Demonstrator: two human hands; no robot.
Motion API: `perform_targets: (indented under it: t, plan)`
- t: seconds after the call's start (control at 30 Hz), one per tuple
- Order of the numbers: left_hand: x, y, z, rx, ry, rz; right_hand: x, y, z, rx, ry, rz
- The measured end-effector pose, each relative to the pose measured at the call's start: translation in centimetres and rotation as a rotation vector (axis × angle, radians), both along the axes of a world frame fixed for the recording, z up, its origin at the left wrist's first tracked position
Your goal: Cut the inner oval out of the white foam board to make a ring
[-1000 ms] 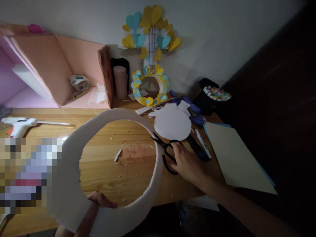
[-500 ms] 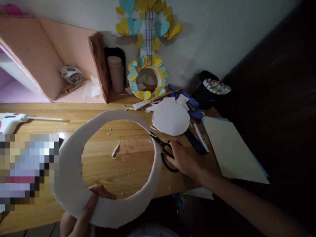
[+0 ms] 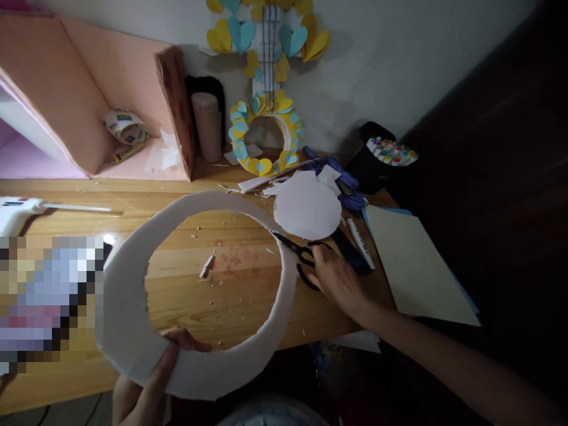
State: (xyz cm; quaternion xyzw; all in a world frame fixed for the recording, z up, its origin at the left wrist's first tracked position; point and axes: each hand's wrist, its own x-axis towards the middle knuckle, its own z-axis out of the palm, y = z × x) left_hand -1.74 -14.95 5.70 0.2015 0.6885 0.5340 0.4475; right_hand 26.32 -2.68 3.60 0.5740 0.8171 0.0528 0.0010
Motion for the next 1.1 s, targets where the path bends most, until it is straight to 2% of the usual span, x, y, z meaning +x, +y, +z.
perform_targets:
  t: [0.1, 0.2, 0.37, 0.53, 0.77, 0.93, 1.1]
  plan:
    - [-0.7, -0.1, -0.6, 0.032, -0.053, -0.059, -0.2, 0.0, 0.4, -0.012, -0.065, -0.027]
    - [-1.1, -0.3, -1.2, 0.024, -0.058, -0.061, -0.2, 0.1, 0.6, -0.05, -0.099, -0.038]
    - [-1.3, -0.8, -1.8, 0.01, -0.081, -0.115, 0.3, 0.2, 0.4, -0.006, -0.084, 0.075]
    - [-1.2, -0.9, -1.6, 0.016, -0.078, -0.134, 0.3, -0.1, 0.7, 0.029, -0.109, 0.015]
    - [-0.7, -0.9, -1.7, 0.062, -0.035, -0.19, 0.0, -0.4, 0.4, 0.109, -0.216, 0.022]
    - [-0.5, -0.4, -1.6, 0.06, -0.103, -0.111, 0.4, -0.6, -0.3, 0.057, -0.172, 0.044]
    - [-0.5, 0.1, -2.4, -0.049, -0.13, -0.018, 0.9, -0.4, -0.1, -0.042, -0.081, 0.041]
